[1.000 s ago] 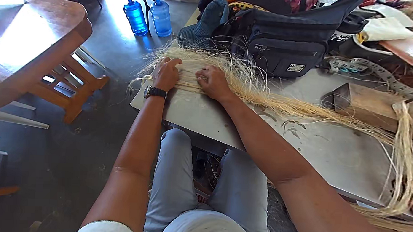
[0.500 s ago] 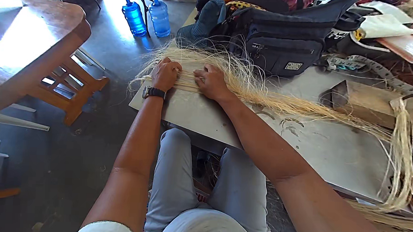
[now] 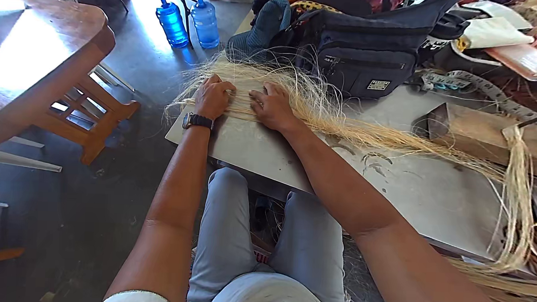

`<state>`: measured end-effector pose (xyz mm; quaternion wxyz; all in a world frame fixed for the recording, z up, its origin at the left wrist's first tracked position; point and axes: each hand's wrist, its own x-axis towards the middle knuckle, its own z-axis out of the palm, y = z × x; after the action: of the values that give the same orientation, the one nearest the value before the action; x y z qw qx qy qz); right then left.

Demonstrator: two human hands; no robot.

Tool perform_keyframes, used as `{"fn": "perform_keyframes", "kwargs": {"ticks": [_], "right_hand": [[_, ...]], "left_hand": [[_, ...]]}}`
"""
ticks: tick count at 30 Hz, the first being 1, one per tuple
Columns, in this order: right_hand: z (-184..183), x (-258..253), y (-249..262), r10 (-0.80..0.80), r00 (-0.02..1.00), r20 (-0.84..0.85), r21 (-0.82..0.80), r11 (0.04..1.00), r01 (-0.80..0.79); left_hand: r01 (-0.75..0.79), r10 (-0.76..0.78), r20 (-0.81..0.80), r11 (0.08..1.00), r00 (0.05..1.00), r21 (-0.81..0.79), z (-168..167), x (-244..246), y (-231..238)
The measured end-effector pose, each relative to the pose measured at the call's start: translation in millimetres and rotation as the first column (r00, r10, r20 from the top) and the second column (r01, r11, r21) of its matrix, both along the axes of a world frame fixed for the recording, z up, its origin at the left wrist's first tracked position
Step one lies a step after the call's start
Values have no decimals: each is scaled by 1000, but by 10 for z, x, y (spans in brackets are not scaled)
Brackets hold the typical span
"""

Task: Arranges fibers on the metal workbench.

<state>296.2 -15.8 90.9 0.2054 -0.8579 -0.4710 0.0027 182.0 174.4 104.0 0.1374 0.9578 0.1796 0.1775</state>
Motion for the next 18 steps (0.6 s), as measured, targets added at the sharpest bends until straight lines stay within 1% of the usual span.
{"fn": "perform_keyframes", "kwargs": {"ticks": [6, 11, 14, 18], "right_hand": [[-2, -10, 16, -26, 999, 31, -37, 999, 27], [-1, -17, 13, -30, 999, 35, -39, 999, 31], [21, -31, 5, -25, 999, 25, -48, 999, 26], [14, -30, 7, -25, 999, 26, -41, 999, 26]], "left_hand": [[51, -48, 79, 998, 996, -36, -2, -19, 5], [64, -60, 82, 997, 995, -47, 23, -24, -16], [98, -93, 113, 994, 989, -43, 32, -34, -22], [62, -55, 114, 997, 992, -55, 22, -26, -19]]}}
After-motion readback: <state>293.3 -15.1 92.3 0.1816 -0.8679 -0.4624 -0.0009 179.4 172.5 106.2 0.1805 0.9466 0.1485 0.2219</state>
